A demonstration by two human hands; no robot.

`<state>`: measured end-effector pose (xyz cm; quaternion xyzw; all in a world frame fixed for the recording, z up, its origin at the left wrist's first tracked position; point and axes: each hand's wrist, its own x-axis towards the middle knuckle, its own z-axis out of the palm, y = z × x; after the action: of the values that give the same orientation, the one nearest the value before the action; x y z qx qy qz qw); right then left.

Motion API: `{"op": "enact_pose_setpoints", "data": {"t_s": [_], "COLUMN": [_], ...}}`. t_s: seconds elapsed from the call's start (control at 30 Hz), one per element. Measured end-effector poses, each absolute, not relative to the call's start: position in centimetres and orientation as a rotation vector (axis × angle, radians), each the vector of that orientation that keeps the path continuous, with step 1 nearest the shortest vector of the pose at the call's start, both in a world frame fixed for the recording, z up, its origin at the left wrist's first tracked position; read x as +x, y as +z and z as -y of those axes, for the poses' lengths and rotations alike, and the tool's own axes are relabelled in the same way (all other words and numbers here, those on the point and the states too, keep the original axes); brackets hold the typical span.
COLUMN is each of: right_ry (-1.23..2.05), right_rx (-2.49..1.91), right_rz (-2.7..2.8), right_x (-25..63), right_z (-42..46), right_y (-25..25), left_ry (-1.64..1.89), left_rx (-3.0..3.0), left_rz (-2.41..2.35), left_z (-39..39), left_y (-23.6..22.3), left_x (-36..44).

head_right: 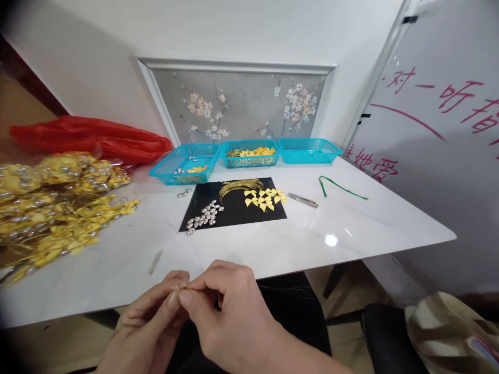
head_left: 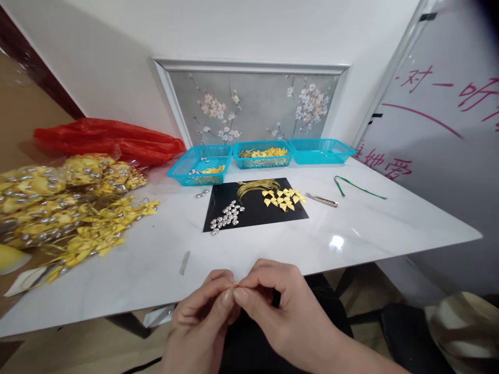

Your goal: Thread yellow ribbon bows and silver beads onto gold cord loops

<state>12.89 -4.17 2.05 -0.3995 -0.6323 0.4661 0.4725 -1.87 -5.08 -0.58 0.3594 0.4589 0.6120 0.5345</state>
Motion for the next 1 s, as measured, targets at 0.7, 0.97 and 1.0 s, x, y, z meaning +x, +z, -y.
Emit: {"op": "enact_pose_setpoints", "data": {"t_s": [0.7,0.97,1.0], "right_ry": [0.901,0.872,0.911], "right_rx": [-1.052,-1.129,-1.131], "right_rz": [1.675,1.747,1.727], "right_x": [12.6,12.5,12.7], "right_z": [4.4,4.1,4.0], "right_y": [1.6,1.0,1.1], "left_ry": [1.515,1.287,1.303], "left_rx": [1.010,0.659,0.638], "left_rz": [-1.125,-1.076,-1.095], "left_z": [5.9,5.3,5.3], "left_y": [-1.3,-0.4,-0.5], "left_x": [-2.3,-1.2,-1.1]}}
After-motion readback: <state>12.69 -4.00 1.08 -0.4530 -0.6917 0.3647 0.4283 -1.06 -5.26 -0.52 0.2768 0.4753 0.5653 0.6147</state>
